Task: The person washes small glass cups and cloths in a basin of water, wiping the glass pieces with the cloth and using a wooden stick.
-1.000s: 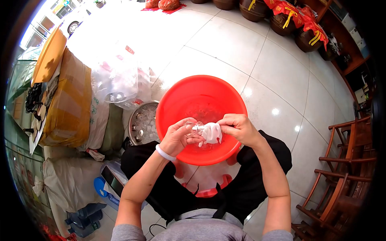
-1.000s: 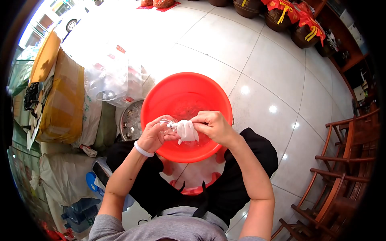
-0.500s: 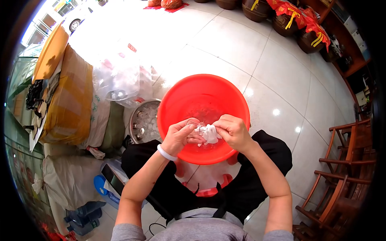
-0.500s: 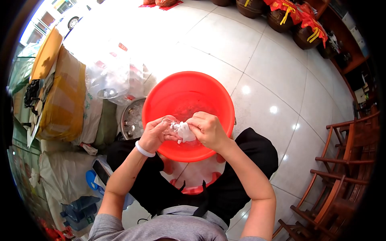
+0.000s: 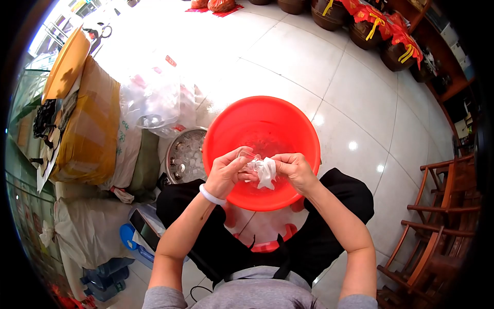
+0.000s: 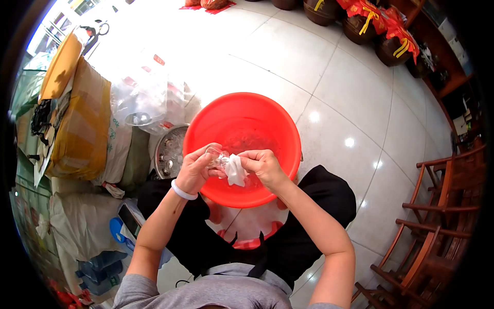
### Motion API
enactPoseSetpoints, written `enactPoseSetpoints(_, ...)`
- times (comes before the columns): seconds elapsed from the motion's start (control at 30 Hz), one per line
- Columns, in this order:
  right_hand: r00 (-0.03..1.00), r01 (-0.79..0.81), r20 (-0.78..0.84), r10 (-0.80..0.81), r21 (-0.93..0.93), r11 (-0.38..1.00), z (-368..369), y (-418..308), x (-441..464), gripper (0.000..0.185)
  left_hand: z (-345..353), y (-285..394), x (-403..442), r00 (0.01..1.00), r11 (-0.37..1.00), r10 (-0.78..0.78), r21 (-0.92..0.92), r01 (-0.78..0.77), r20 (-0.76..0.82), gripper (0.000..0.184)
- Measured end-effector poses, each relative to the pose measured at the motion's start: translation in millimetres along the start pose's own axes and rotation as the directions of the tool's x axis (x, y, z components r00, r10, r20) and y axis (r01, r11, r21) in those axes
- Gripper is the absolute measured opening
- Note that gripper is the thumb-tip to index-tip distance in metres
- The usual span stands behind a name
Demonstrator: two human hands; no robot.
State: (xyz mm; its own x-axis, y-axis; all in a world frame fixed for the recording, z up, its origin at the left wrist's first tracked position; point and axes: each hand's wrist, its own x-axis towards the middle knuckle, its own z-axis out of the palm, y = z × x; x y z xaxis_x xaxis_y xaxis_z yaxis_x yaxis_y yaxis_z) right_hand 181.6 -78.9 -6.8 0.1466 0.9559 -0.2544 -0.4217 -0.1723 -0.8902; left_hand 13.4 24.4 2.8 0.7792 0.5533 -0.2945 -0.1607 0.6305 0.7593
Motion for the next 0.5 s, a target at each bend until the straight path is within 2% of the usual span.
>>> enactPoseSetpoints(0.07,1.0,-0.027,-0.006,0.028,0.013,1.0,-1.4,-2.8,1.5,0.009,-3.7,0.8,-0.3,0.999,0.999,-0.037,-0.019,0.037,0.005,0.03)
enactPoseSetpoints(0.1,0.981,0.186,0.015,-0.192,-0.341,0.922,-4.2,-9.9,0.9,0.008,-6.6,-0.1,-0.2,0.999,0.999,-0.033,-0.02,0.033,0.0,0.03)
enactPoseSetpoints(0.13,0.917,0.361,0.11,-0.383,-0.637,0.681,-6.1,-15.7,-0.5,0.007,-9.9,-2.0,0.3,0.999,0.999,-0.032,0.019,0.032,0.005,0.032)
enactPoseSetpoints(0.17,0.917,0.362,0.112,-0.382,-0.636,0.682,-7.3,-19.8,-2.0,0.007,-11.7,-2.8,0.7,0.999,0.998,-0.032,0.059,0.031,0.011,0.033)
enactPoseSetpoints(0.23,0.873,0.423,0.15,-0.464,-0.705,0.569,-8.8,-26.6,-4.9,0.005,-10.5,-1.3,0.6,1.0,0.998,-0.017,0.059,0.018,-0.021,0.033)
enactPoseSetpoints(0.3,0.868,0.43,0.154,-0.472,-0.708,0.56,-8.7,-29.2,-6.3,0.002,-7.7,0.0,0.7,0.999,0.998,-0.004,0.058,0.007,-0.051,0.032)
enactPoseSetpoints(0.37,0.827,0.479,0.223,-0.515,-0.76,0.439,-7.5,-29.4,-5.9,0.001,-4.5,0.7,0.5,0.996,0.999,-0.025,0.039,0.029,-0.087,0.027)
enactPoseSetpoints(0.4,0.829,0.476,0.221,-0.514,-0.761,0.441,-6.9,-27.8,-5.4,0.001,-4.0,0.2,0.6,0.996,0.999,-0.029,0.039,0.032,-0.087,0.027)
enactPoseSetpoints(0.47,0.722,0.538,0.383,-0.577,-0.835,0.118,-5.8,-23.7,-4.2,0.002,-2.5,-1.7,1.3,0.993,0.987,0.007,0.158,0.012,-0.117,0.027)
enactPoseSetpoints(0.5,0.723,0.535,0.38,-0.577,-0.836,0.121,-5.3,-22.6,-4.2,0.002,-2.0,-2.2,1.3,0.993,0.987,0.003,0.159,0.016,-0.117,0.027)
